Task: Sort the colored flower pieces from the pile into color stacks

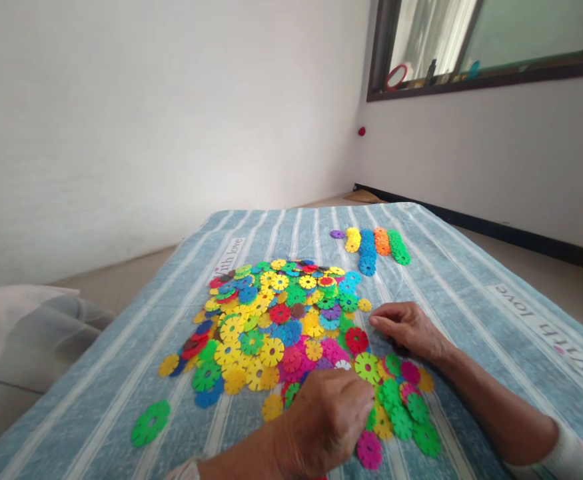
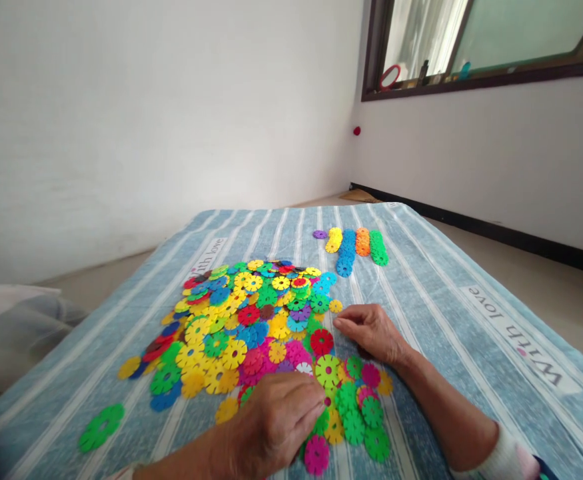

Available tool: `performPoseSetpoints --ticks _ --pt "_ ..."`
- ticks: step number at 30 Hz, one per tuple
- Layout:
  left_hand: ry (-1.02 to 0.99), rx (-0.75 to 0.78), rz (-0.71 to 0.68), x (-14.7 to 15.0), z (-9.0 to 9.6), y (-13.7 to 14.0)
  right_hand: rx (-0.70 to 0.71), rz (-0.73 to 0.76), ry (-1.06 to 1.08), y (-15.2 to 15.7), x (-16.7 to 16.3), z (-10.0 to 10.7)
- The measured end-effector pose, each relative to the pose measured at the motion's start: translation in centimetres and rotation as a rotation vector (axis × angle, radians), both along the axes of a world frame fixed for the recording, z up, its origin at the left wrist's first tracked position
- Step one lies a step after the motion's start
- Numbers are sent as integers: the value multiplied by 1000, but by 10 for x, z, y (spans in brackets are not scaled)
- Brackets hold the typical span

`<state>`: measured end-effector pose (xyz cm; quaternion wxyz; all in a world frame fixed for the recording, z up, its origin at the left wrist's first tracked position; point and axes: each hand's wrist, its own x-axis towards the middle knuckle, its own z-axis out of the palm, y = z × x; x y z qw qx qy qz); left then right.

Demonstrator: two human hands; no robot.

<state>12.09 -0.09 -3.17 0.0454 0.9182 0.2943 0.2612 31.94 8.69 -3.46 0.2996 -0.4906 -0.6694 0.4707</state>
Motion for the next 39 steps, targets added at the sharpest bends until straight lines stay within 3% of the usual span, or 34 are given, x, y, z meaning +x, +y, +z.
performPoseSetpoints --ticks 3,8,13,16,20,22,24,29,39 --pt "14 15 -8 0 2 -1 -139 -51 90 -1 -1 1" --pt "16 44 41 -6 7 4 -108 -13 190 -8 -11 3" --pt "10 59 101 -11 4 9 -213 150 346 -17 -20 3" --pt "33 87 118 -14 4 12 -182 115 474 -14 -16 2" --pt "143 83 388 -28 19 24 -155 -74 565 0 -3 -5" --pt "231 1 549 -39 32 31 -163 -114 588 6 2 -8" --pt "321 -114 621 -51 46 37 -168 -110 595 9 4 -10" --pt "427 -324 588 -72 67 43 -189 -71 565 7 3 -9" --pt "473 -359 541 -77 60 48 -206 -43 511 7 2 -7"
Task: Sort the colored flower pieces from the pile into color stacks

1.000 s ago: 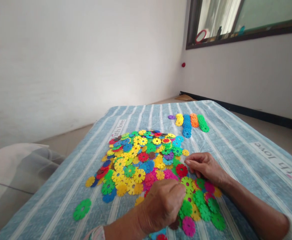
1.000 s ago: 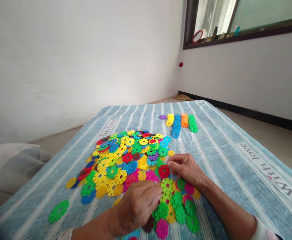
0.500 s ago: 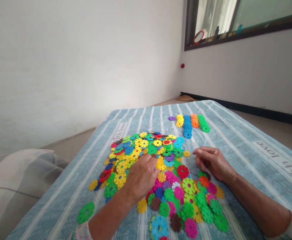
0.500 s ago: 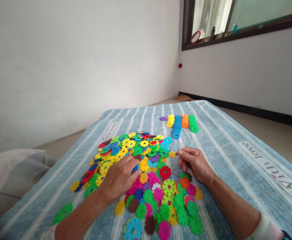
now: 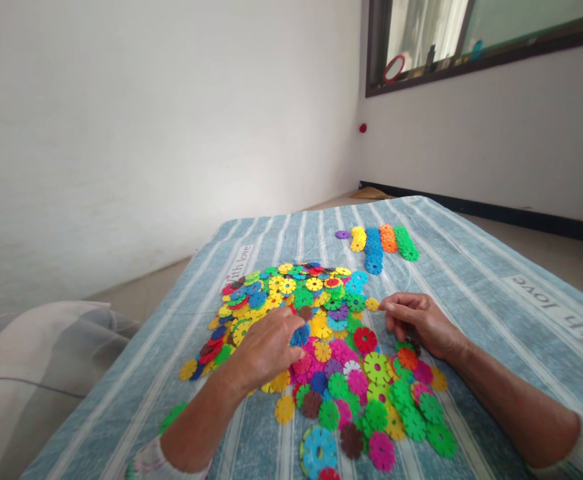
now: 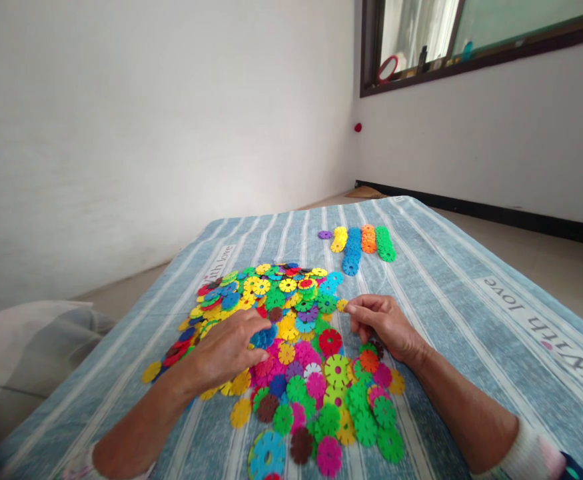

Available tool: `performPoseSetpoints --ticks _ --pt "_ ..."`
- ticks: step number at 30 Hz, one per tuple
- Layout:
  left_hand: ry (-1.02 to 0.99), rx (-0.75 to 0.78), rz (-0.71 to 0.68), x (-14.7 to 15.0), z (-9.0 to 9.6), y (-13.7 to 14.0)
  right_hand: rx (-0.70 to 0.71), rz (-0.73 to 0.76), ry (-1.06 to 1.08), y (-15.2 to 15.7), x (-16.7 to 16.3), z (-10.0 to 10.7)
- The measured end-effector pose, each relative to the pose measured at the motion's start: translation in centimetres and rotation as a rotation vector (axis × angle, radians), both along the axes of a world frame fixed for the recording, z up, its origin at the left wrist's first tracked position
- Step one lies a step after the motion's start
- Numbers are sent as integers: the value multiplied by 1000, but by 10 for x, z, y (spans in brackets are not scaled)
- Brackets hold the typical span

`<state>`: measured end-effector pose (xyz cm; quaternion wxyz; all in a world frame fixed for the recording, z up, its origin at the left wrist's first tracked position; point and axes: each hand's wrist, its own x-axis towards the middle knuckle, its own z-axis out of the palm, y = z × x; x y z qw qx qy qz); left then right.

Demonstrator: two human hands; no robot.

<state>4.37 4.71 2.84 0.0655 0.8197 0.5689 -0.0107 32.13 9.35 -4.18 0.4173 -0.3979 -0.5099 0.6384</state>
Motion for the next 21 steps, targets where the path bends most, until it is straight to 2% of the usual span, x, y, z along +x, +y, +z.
performPoseSetpoints --ticks 4,11,21 --pt "-2 -41 2 -3 1 3 -2 9 -7 -1 0 1" --pt "13 -24 15 -4 -1 4 -13 12 -36 -1 0 1" --pt "-175 108 17 -5 -1 9 7 9 -83 2 2 -6"
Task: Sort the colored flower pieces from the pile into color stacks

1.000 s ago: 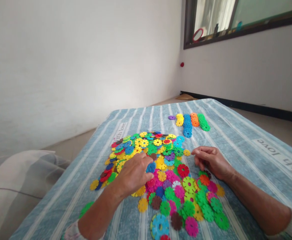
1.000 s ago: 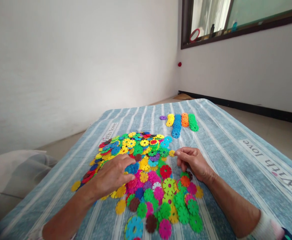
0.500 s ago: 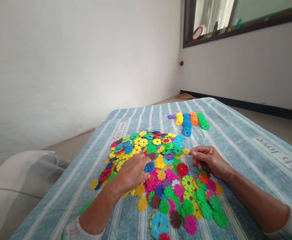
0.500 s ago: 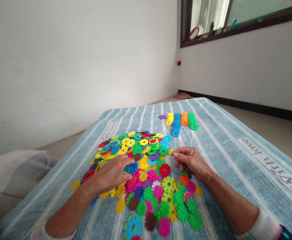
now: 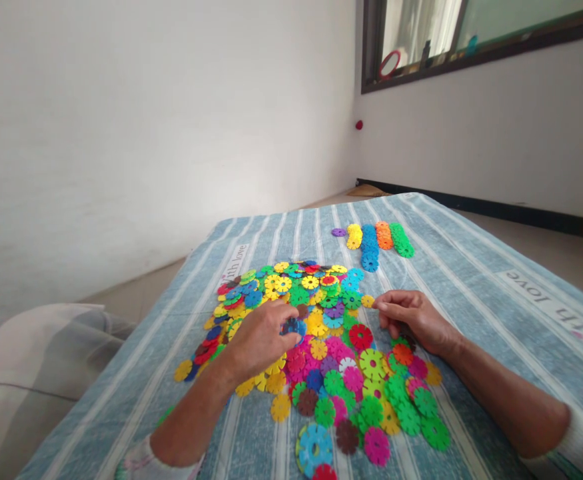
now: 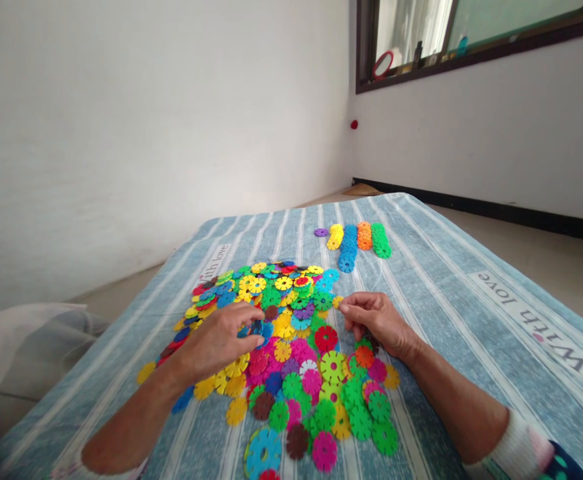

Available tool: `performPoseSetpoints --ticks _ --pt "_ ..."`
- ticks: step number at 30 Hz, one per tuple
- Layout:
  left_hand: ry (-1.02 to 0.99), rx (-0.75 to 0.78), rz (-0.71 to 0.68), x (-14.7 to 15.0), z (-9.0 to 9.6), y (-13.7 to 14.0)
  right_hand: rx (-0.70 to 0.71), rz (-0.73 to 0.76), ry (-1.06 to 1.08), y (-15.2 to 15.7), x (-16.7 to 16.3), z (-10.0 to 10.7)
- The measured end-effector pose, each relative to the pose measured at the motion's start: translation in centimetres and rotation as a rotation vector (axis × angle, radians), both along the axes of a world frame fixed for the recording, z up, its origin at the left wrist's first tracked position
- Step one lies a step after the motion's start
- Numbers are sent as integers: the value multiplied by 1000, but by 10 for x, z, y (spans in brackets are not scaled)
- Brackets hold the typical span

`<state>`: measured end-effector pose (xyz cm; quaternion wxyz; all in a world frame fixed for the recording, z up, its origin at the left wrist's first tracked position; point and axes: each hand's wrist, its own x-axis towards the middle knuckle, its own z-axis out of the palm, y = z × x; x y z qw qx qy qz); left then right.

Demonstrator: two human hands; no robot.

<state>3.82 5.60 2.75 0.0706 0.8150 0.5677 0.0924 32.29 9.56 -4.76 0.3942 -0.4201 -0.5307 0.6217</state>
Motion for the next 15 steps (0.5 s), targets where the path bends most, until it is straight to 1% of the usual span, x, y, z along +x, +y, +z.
performPoseSetpoints --ticks 2,7,12,15 --pt "13 8 -8 3 -4 -1 3 2 0 1 0 -1" --pt "112 -26 -21 6 -10 -4 7 9 -2 0 0 0" --pt "121 -7 -43 6 -11 -4 10 10 3 -1 0 1" --pt "89 1 -49 5 -11 -2 15 12 -4 -1 0 1"
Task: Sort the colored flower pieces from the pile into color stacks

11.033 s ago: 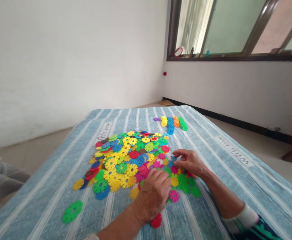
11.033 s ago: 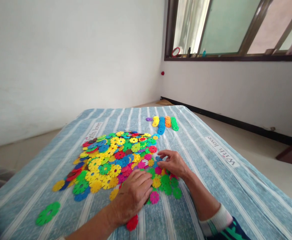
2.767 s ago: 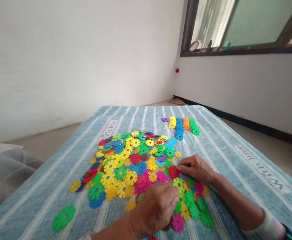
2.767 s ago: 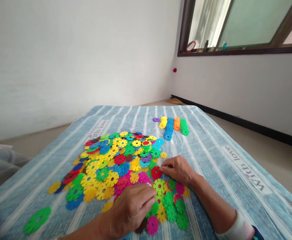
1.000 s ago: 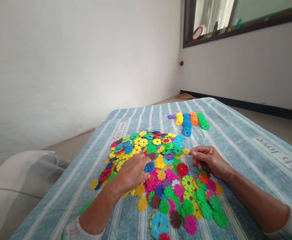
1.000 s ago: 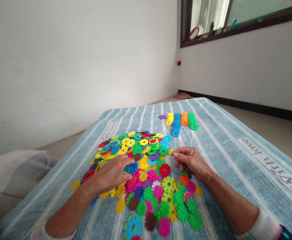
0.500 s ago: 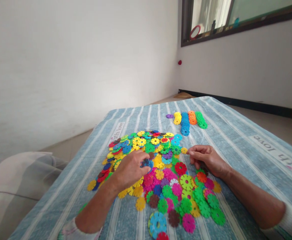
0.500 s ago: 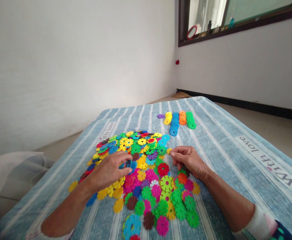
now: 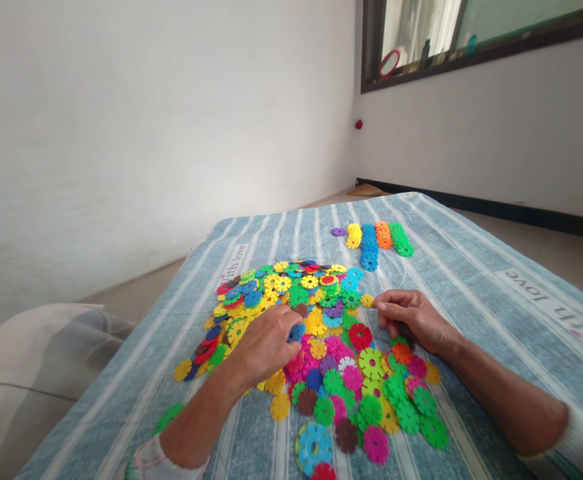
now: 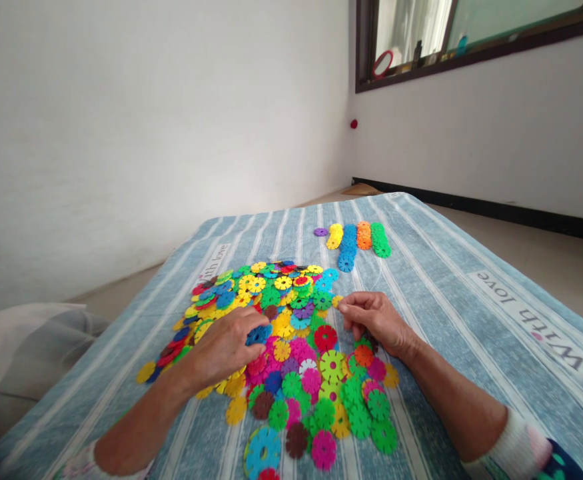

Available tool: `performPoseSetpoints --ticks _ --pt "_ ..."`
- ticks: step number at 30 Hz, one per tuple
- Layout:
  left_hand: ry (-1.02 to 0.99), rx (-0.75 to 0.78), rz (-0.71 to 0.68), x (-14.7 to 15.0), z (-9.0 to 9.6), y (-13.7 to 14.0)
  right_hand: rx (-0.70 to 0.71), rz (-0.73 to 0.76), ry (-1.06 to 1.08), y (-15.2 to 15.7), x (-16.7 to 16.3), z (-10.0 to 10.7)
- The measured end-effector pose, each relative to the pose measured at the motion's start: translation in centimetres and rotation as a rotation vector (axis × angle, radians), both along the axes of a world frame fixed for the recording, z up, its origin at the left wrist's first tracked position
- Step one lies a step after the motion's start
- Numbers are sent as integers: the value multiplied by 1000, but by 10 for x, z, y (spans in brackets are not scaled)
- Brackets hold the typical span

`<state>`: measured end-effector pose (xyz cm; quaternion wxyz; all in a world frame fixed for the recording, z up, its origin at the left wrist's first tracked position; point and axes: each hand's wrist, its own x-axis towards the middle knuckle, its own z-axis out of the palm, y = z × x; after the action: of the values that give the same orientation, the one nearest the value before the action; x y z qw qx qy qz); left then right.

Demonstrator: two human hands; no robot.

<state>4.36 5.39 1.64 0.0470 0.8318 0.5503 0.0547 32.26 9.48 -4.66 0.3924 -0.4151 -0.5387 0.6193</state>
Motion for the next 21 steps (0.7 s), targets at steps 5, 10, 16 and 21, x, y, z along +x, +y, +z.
performPoseSetpoints --ticks 5,10,16,21 --pt "-175 77 14 3 7 0 1 3 -19 0 -1 1" --pt "-302 271 -116 22 6 -11 74 -13 -58 -6 -8 12" --pt "-251 456 -276 49 -15 -28 274 213 -73 -23 -27 25" --pt "-278 585 -314 61 -23 -35 315 341 -131 -32 -38 17"
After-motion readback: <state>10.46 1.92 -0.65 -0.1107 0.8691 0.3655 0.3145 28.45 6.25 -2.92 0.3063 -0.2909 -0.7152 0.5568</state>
